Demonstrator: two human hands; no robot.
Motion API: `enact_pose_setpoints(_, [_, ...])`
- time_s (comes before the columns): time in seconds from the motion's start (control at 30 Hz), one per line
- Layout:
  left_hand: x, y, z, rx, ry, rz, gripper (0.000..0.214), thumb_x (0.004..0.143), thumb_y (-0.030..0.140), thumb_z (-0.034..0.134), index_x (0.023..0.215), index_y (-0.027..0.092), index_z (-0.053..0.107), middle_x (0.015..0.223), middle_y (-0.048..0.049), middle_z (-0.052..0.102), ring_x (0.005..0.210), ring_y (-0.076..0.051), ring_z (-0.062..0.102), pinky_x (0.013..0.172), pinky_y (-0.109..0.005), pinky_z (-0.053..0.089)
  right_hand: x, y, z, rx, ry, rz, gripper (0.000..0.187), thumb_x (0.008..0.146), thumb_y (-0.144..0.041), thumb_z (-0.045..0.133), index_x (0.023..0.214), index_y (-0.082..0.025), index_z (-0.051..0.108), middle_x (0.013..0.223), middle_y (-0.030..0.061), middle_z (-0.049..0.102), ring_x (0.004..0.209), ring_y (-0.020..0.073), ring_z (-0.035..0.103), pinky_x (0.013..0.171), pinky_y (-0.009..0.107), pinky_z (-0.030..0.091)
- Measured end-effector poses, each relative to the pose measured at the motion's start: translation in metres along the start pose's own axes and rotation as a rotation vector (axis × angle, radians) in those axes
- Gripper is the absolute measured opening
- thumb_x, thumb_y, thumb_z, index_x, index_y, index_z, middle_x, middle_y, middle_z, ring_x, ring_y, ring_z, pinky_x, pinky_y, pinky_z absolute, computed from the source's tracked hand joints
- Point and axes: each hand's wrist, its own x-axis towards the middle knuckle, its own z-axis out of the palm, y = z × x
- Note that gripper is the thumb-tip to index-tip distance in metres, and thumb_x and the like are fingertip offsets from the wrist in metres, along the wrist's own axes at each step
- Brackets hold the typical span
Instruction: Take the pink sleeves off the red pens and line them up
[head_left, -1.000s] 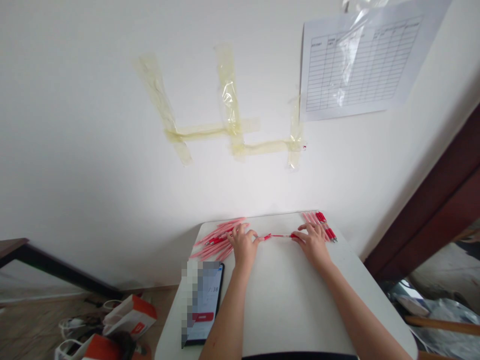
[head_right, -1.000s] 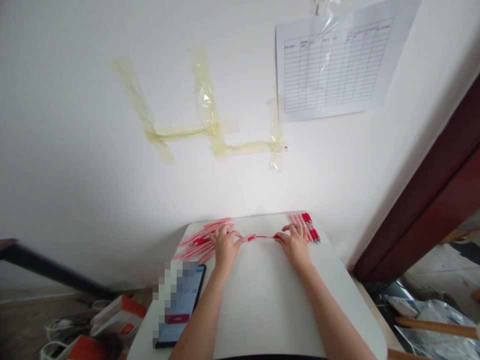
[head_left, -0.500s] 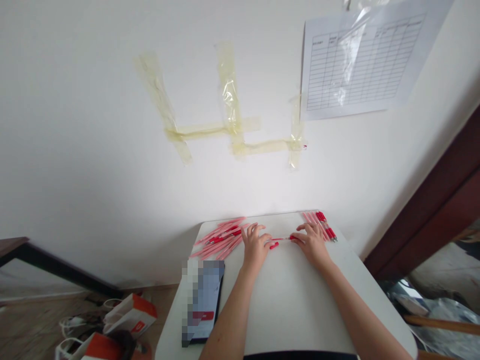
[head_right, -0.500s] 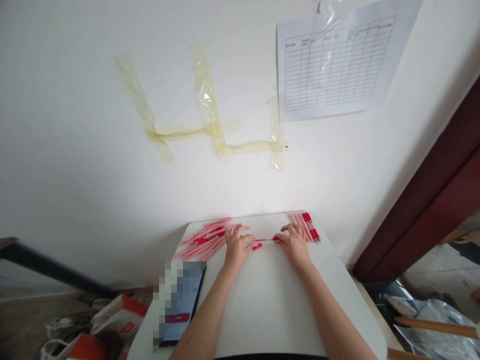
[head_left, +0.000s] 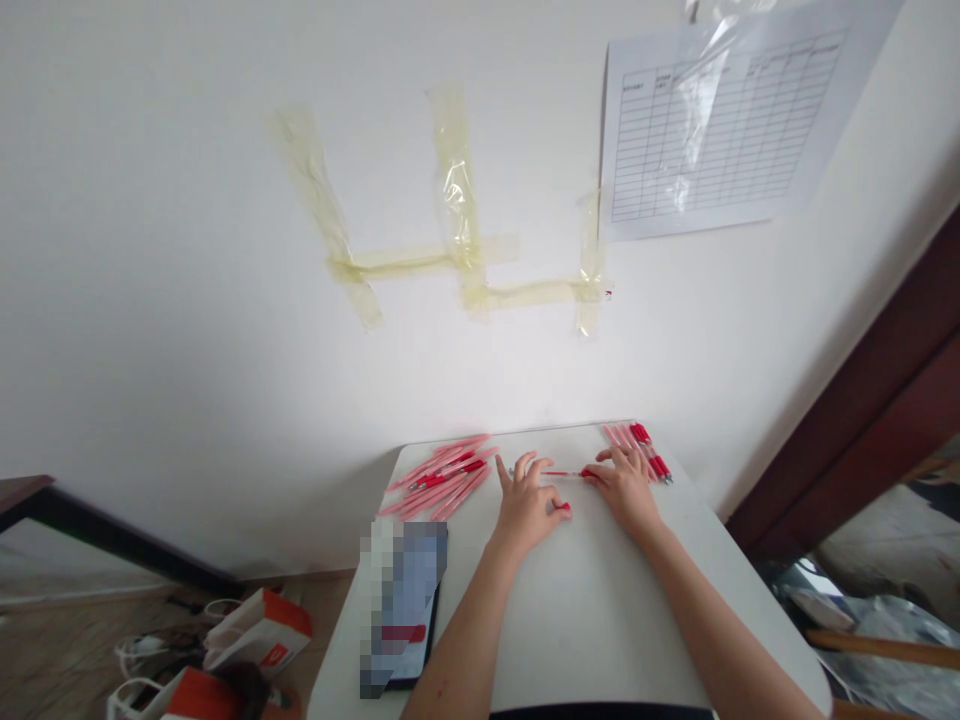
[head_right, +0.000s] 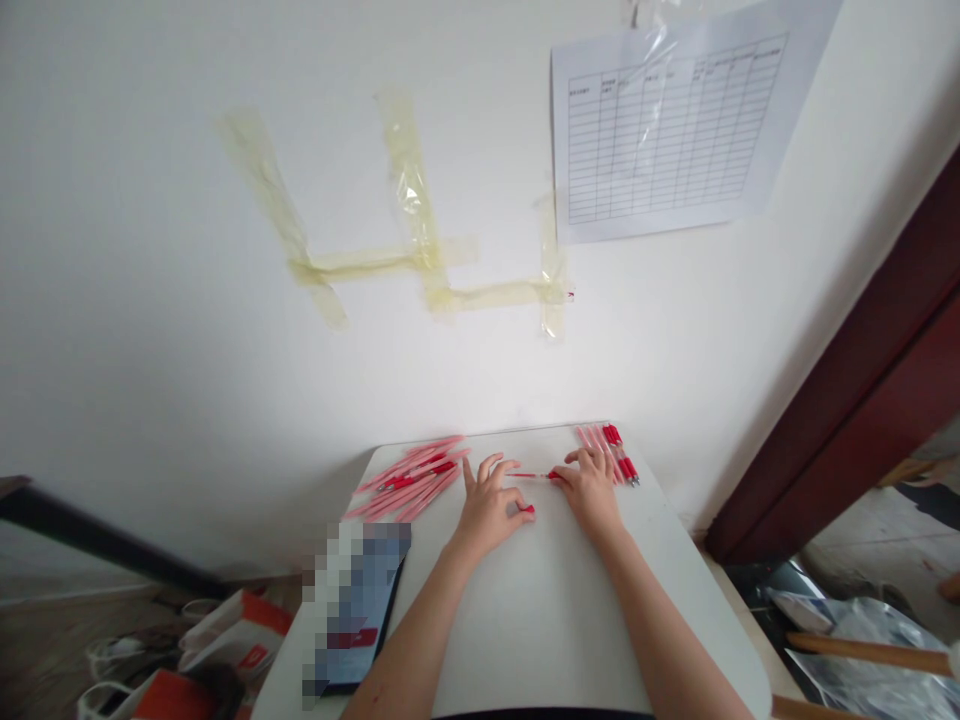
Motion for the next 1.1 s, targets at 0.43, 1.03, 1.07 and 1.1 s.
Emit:
enact_pose_setpoints(0.43, [0.002,-0.035,-0.003,0.186,0.277,-0.360,0.009,0.082,0.029,0.069,0.075,0.024,0.071,0.139,-0.0052,0.059,0.141,-0.034,0.038,0.117,-0.077,0.011,0.000,0.000,0.000,-0.003,0.021,0.009,0.018,0.093,-0.039,0.061,0.094,-0.035,0.079,0.110,0.0061,0.064,0.111,0.0283,0.047,0.104,0.051,0.037])
enact_pose_setpoints(1.03, [0.004,-0.048,-0.010,0.178,0.404,-0.499,0.016,0.091,0.036,0.062,0.098,0.029,0.075,0.112,-0.0047,0.073,0.121,-0.030,0.056,0.118,-0.072,0.016,0.001,0.001,0.002,0.046,0.018,0.011,0.022,0.095,-0.038,0.058,0.096,-0.033,0.079,0.109,0.0080,0.064,0.109,0.0287,0.048,0.098,0.048,0.043])
enact_pose_setpoints(1.07, [0.004,-0.049,-0.010,0.163,0.404,-0.499,0.016,0.091,0.035,0.062,0.099,0.029,0.075,0.109,-0.0045,0.074,0.117,-0.029,0.058,0.118,-0.071,0.016,0.001,0.001,0.002,0.043,0.021,0.011,0.021,0.094,-0.038,0.059,0.096,-0.033,0.079,0.109,0.0080,0.064,0.109,0.0288,0.048,0.098,0.048,0.044])
enact_pose_setpoints(1.1, [0.004,-0.049,-0.010,0.150,0.402,-0.498,0.016,0.092,0.034,0.062,0.101,0.029,0.074,0.107,-0.0041,0.075,0.115,-0.028,0.059,0.119,-0.069,0.017,0.001,0.001,0.002,0.038,0.024,0.012,0.021,0.094,-0.038,0.059,0.096,-0.033,0.079,0.109,0.0080,0.064,0.110,0.0289,0.048,0.098,0.048,0.044])
